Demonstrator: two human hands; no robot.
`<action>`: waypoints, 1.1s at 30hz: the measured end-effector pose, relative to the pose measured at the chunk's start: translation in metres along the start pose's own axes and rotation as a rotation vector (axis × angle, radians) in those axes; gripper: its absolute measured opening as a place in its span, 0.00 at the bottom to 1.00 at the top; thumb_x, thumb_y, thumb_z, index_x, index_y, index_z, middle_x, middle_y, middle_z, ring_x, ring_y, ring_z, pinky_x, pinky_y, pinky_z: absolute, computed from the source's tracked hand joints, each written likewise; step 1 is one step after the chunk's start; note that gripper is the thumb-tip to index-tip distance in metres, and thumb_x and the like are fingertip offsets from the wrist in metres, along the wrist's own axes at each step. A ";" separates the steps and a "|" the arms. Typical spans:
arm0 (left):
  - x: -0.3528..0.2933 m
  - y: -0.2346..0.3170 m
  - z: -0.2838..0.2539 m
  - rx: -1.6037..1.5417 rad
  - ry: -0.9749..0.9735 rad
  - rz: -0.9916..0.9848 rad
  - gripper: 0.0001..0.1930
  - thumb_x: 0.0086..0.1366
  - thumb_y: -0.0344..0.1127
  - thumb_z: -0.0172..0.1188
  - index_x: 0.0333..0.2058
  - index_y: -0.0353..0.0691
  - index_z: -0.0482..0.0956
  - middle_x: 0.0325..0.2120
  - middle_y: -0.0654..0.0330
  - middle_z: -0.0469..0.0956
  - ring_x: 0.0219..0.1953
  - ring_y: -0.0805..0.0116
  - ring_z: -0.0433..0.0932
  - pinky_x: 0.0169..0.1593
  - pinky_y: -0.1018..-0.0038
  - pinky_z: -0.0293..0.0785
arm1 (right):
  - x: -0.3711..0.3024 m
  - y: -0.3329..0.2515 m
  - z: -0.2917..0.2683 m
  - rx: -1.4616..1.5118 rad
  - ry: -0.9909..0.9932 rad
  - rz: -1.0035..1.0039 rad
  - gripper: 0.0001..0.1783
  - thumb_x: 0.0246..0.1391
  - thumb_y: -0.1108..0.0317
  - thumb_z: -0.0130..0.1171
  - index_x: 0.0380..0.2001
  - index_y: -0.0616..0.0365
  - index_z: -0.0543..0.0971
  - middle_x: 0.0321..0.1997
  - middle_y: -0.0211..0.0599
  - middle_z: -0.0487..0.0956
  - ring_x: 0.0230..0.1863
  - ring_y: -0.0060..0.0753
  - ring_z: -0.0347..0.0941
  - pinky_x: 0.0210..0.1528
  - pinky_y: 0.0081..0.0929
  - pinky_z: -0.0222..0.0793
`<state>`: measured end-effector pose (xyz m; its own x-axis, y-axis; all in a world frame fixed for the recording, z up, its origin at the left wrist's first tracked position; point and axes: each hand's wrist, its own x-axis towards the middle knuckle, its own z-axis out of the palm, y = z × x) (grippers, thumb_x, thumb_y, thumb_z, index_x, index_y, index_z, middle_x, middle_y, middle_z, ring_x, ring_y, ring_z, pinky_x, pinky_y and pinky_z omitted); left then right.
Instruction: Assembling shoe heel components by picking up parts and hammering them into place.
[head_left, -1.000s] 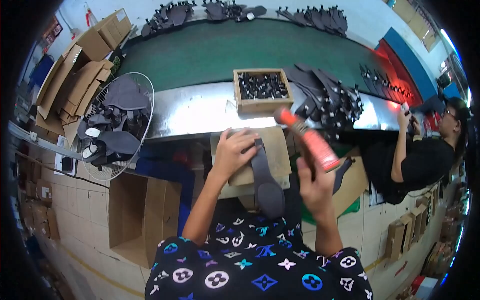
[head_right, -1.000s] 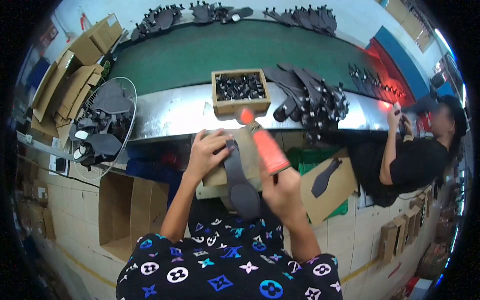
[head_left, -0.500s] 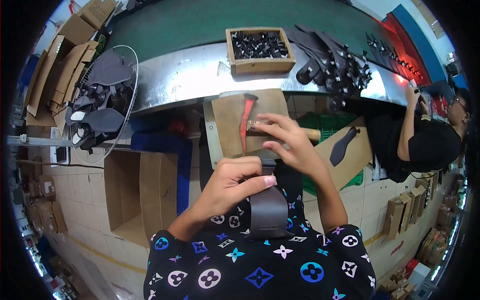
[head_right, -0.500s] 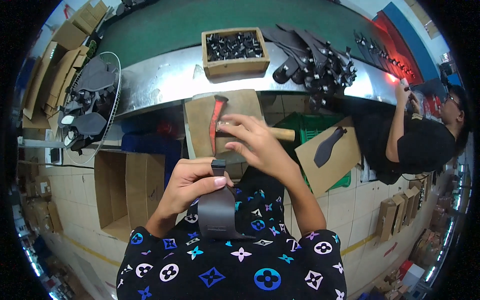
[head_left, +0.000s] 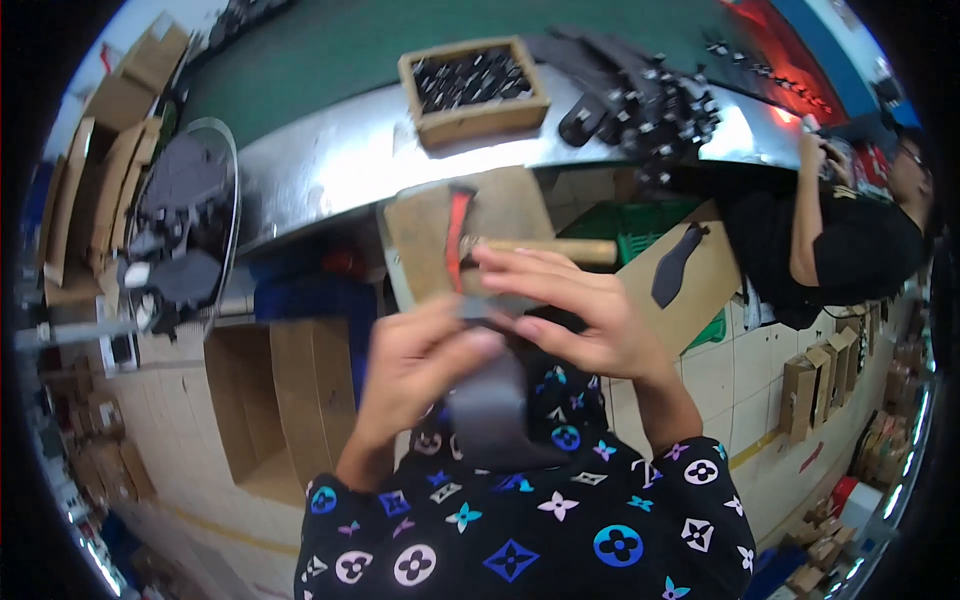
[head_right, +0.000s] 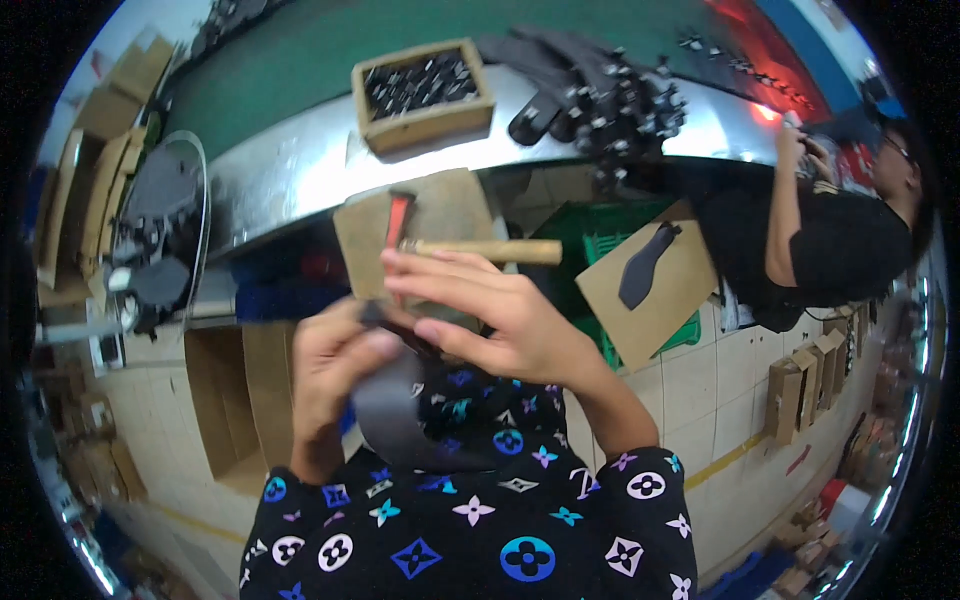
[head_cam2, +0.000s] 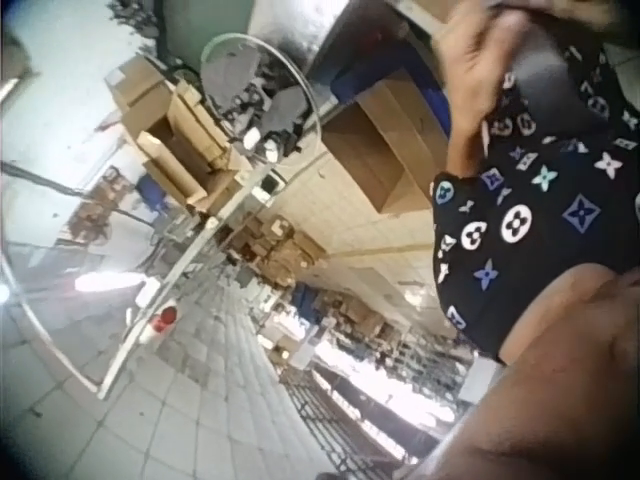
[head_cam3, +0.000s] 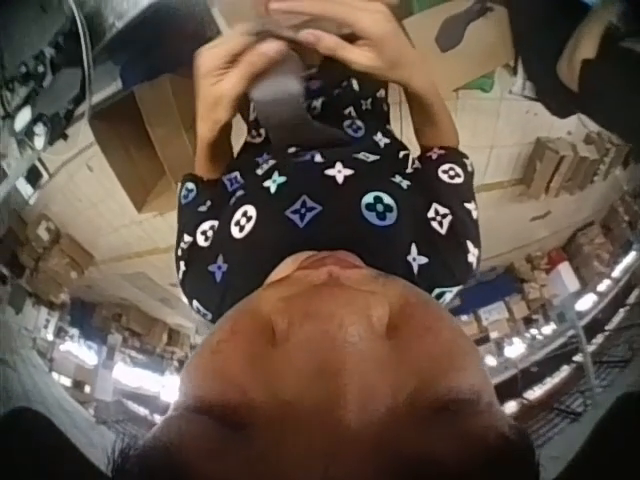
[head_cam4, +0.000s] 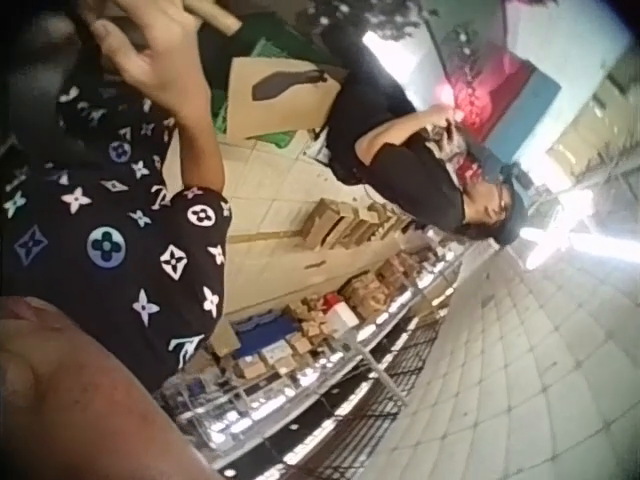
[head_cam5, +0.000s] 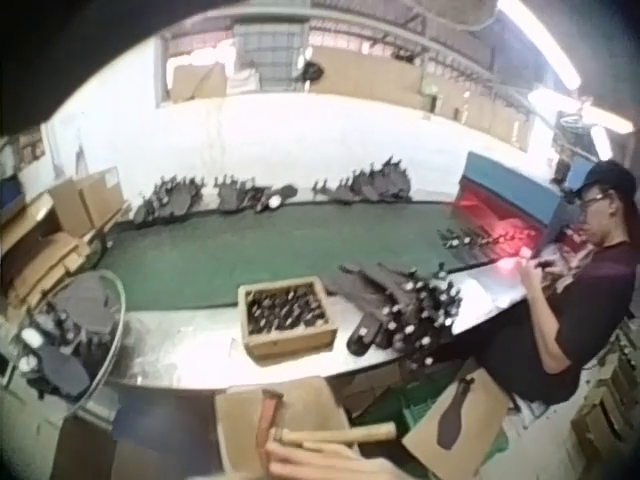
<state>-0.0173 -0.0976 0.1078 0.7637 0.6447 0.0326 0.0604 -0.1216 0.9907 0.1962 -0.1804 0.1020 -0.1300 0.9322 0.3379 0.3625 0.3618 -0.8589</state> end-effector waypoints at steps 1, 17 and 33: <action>0.006 0.004 -0.007 0.014 0.219 -0.093 0.12 0.64 0.32 0.60 0.43 0.31 0.81 0.35 0.58 0.79 0.35 0.70 0.78 0.40 0.76 0.72 | -0.001 0.006 -0.003 -0.141 0.094 0.061 0.22 0.59 0.72 0.56 0.57 0.62 0.77 0.61 0.49 0.77 0.62 0.50 0.73 0.67 0.40 0.61; -0.035 -0.088 -0.380 1.115 1.723 -0.101 0.27 0.73 0.53 0.45 0.43 0.28 0.73 0.37 0.33 0.79 0.41 0.30 0.77 0.44 0.45 0.70 | 0.034 0.195 -0.203 -0.694 0.630 0.342 0.17 0.59 0.65 0.58 0.46 0.68 0.77 0.35 0.55 0.82 0.41 0.59 0.80 0.47 0.43 0.74; 0.083 -0.006 -0.047 1.005 0.368 0.613 0.42 0.60 0.30 0.65 0.68 0.34 0.51 0.66 0.35 0.59 0.71 0.39 0.55 0.73 0.50 0.45 | 0.087 0.009 0.010 1.040 0.028 0.140 0.19 0.69 0.60 0.54 0.53 0.63 0.76 0.44 0.37 0.81 0.39 0.25 0.79 0.45 0.26 0.76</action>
<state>0.0153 -0.0075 0.1104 0.6231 0.4310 0.6526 0.3473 -0.9002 0.2629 0.1790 -0.0962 0.1201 -0.1216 0.9706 0.2076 -0.6011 0.0945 -0.7936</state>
